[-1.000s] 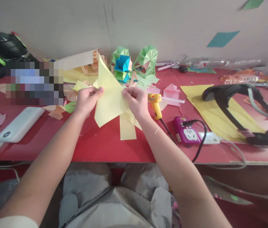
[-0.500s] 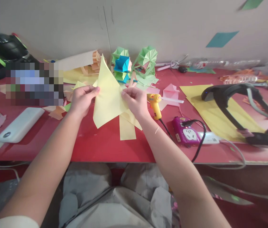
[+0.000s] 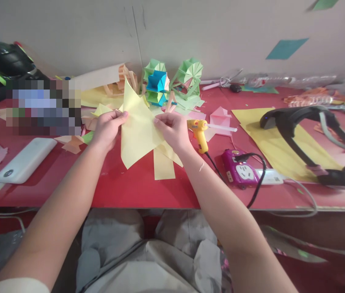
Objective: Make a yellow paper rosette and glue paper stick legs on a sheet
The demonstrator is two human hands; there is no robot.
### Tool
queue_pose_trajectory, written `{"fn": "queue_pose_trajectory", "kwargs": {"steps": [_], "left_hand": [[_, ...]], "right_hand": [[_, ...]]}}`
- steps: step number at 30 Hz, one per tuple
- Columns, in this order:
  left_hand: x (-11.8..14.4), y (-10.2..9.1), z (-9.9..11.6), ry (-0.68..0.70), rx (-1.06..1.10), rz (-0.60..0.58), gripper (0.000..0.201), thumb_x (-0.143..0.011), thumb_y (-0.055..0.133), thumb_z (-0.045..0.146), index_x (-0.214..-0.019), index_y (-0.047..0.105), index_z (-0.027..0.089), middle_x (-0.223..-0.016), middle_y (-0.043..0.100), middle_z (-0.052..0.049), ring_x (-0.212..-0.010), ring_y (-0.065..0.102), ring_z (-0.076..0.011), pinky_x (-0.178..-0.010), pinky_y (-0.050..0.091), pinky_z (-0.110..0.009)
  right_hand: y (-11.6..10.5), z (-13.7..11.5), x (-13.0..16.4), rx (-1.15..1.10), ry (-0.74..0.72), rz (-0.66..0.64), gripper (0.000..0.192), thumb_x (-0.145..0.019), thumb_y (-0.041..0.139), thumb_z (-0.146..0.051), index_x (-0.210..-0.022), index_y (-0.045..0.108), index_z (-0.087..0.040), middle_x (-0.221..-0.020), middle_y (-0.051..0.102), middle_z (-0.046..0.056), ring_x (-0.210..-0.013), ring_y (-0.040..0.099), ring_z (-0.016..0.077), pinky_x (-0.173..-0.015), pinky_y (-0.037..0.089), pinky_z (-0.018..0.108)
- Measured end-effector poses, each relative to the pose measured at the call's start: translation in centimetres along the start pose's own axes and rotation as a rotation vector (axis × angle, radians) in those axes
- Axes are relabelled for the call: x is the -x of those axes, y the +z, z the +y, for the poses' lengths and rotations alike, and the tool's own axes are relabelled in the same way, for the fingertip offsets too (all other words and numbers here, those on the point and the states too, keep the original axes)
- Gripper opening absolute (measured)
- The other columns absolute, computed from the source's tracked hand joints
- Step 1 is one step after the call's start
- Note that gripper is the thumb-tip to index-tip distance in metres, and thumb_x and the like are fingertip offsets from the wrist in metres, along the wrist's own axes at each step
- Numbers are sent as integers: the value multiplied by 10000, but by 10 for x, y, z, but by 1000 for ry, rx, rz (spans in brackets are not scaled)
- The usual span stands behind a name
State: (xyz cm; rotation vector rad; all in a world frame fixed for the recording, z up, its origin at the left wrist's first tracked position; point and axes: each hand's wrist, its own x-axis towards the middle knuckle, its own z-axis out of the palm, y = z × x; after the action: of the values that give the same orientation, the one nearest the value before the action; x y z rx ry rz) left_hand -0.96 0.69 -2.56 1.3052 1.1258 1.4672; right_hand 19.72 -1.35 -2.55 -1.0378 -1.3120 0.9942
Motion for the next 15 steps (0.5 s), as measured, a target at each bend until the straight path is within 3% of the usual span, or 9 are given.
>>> {"fn": "queue_pose_trajectory", "kwargs": {"steps": [4, 9, 13, 15], "left_hand": [[0, -1, 2, 10, -1, -48, 307, -751, 801, 434, -674, 642, 183, -704, 654, -21, -734, 637, -172, -718, 527, -287], [4, 0, 16, -77, 112, -186, 301, -675, 840, 375, -852, 700, 176, -843, 726, -51, -836, 689, -221, -766, 556, -338], [3, 0, 15, -88, 74, -76, 291, -700, 824, 425, -749, 687, 172, -744, 698, -42, -784, 685, -215, -719, 555, -325], [1, -1, 11, -27, -5, 8, 287, -726, 808, 433, -702, 677, 179, -696, 670, -24, -756, 667, -193, -694, 539, -296]], "right_hand": [[-1, -2, 2, 6, 21, -26, 207, -727, 733, -357, -815, 710, -172, -741, 680, 41, -655, 600, 147, -540, 442, 274], [-1, -4, 3, 12, 47, -41, 215, -708, 748, -353, -808, 710, -166, -751, 691, 43, -642, 590, 140, -553, 442, 278], [0, -4, 3, 37, 48, -53, 222, -704, 756, -362, -806, 711, -170, -726, 683, 37, -642, 590, 146, -565, 449, 286], [0, -4, 3, 51, 46, -59, 224, -707, 754, -368, -806, 710, -171, -720, 679, 36, -638, 587, 147, -562, 447, 287]]}}
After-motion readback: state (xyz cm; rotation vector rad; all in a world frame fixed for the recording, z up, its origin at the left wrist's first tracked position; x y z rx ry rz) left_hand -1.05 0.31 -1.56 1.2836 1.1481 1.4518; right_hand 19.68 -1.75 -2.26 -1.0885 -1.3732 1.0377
